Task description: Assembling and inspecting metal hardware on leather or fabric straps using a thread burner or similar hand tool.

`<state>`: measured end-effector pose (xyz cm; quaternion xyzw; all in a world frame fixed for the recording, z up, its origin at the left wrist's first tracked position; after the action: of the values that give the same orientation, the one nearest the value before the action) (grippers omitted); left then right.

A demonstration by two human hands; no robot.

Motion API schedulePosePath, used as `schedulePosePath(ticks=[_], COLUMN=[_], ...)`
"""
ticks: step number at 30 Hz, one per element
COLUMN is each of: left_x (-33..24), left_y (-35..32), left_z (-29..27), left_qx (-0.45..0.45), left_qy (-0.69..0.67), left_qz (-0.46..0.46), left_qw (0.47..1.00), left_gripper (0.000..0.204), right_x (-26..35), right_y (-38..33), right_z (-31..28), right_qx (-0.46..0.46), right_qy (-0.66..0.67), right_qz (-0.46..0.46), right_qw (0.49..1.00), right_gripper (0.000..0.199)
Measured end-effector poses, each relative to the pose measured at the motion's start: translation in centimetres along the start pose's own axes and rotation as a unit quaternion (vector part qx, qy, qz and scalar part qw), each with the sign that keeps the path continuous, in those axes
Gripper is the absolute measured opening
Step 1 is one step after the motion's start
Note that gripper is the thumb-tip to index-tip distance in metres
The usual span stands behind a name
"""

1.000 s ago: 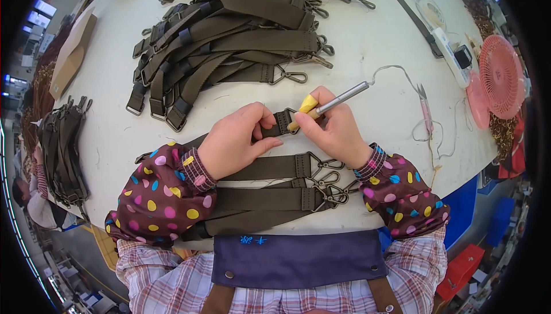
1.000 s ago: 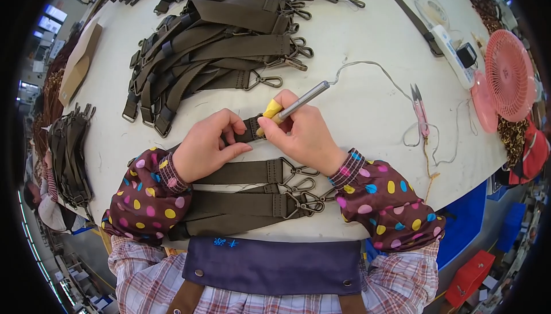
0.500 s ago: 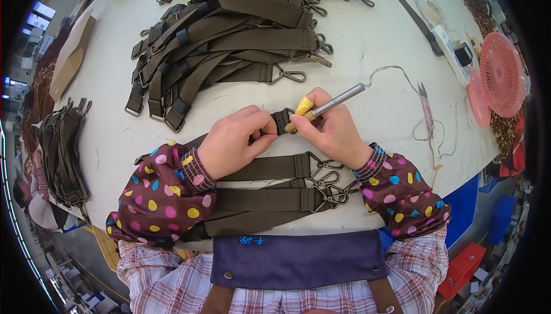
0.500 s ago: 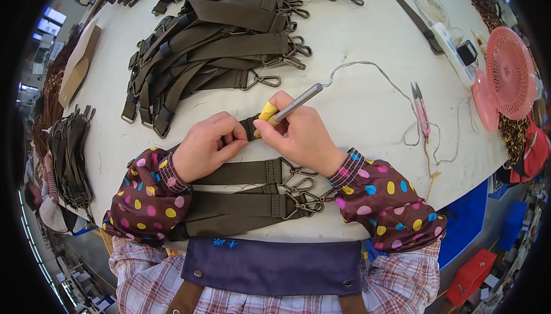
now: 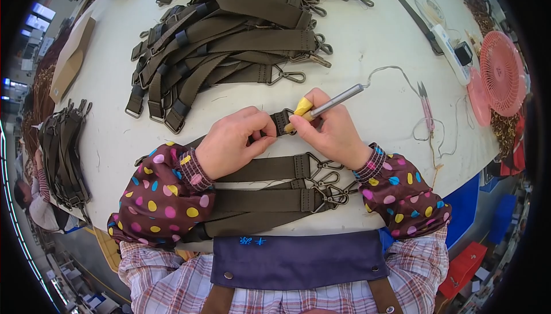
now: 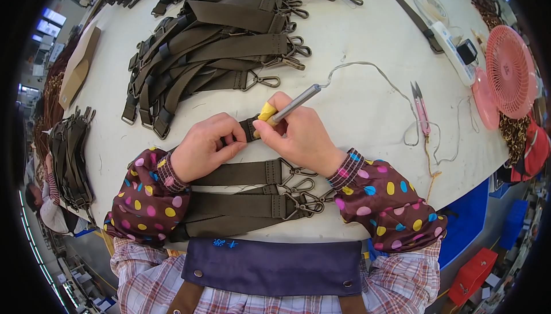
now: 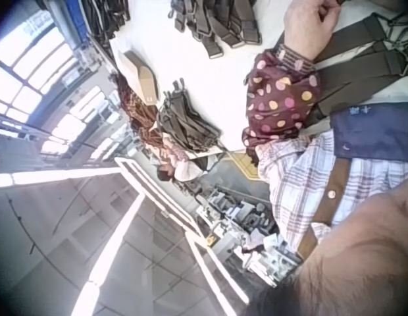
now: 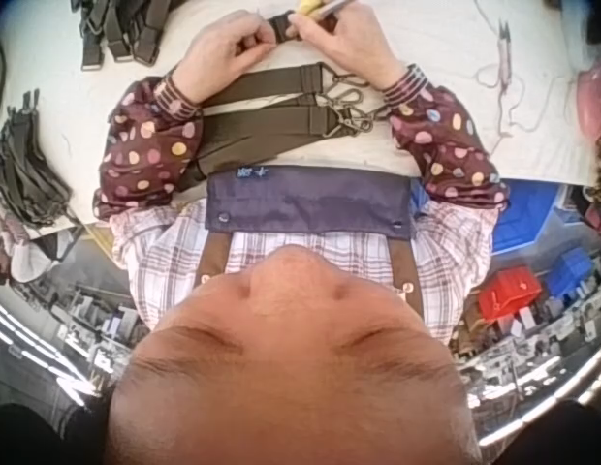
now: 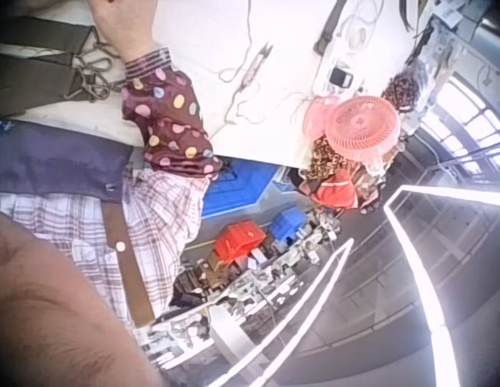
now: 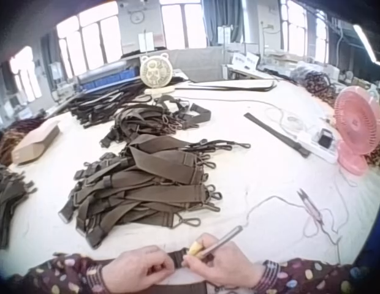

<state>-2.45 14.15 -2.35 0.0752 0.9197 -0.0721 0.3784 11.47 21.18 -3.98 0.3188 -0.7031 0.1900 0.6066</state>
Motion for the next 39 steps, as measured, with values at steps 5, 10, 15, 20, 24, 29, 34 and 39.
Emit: schedulePosePath(ticks=[5, 10, 15, 20, 24, 29, 34, 39], left_x=[-0.5, -0.2, 0.0, 0.1, 0.3, 0.5, 0.5, 1.9], left_y=[0.2, 2.3, 3.2, 3.5, 3.5, 3.5, 3.4, 3.2], left_z=[-0.8, -0.8, -0.2, -0.1, 0.0, 0.0, 0.0, 0.2], left_qx=[0.12, 0.064, 0.116, 0.113, 0.097, 0.09, 0.087, 0.111], left_qy=[-0.04, 0.019, 0.054, 0.027, 0.018, 0.021, 0.009, -0.14], left_qz=[0.032, 0.055, 0.097, 0.085, 0.082, 0.082, 0.075, -0.082], left_qw=[0.991, 0.996, 0.987, 0.99, 0.992, 0.992, 0.993, 0.98], left_gripper=[0.015, 0.016, 0.012, 0.009, 0.008, 0.008, 0.01, 0.007], right_x=[0.3, 0.0, -0.2, 0.0, 0.1, 0.0, 0.1, 0.1], right_y=[-0.1, -0.1, -0.1, 0.0, 0.0, 0.0, 0.0, 0.1], right_z=[-0.5, -0.6, -0.6, -0.6, -0.6, -0.6, -0.5, -0.7], right_qx=[-0.034, -0.04, -0.033, -0.03, -0.025, -0.026, -0.022, -0.042], right_qy=[0.022, 0.025, 0.024, 0.015, 0.012, 0.008, 0.004, 0.033], right_qz=[0.0, 0.001, 0.013, 0.017, 0.02, 0.017, 0.018, 0.009], right_qw=[0.999, 0.999, 0.999, 0.999, 0.999, 0.999, 1.0, 0.999], right_gripper=[0.02, 0.02, 0.02, 0.02, 0.02, 0.02, 0.02, 0.019])
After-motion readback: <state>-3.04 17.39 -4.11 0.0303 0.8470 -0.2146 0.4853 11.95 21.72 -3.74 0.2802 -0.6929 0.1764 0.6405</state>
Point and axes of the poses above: each hand's wrist, its own y-axis towards the middle knuckle, its own z-axis out of the palm, x = y × z, the point moved 6 cm from there along y, towards the middle knuckle, and after that the axes turned 6 degrees about y, right-handed, at the moved point
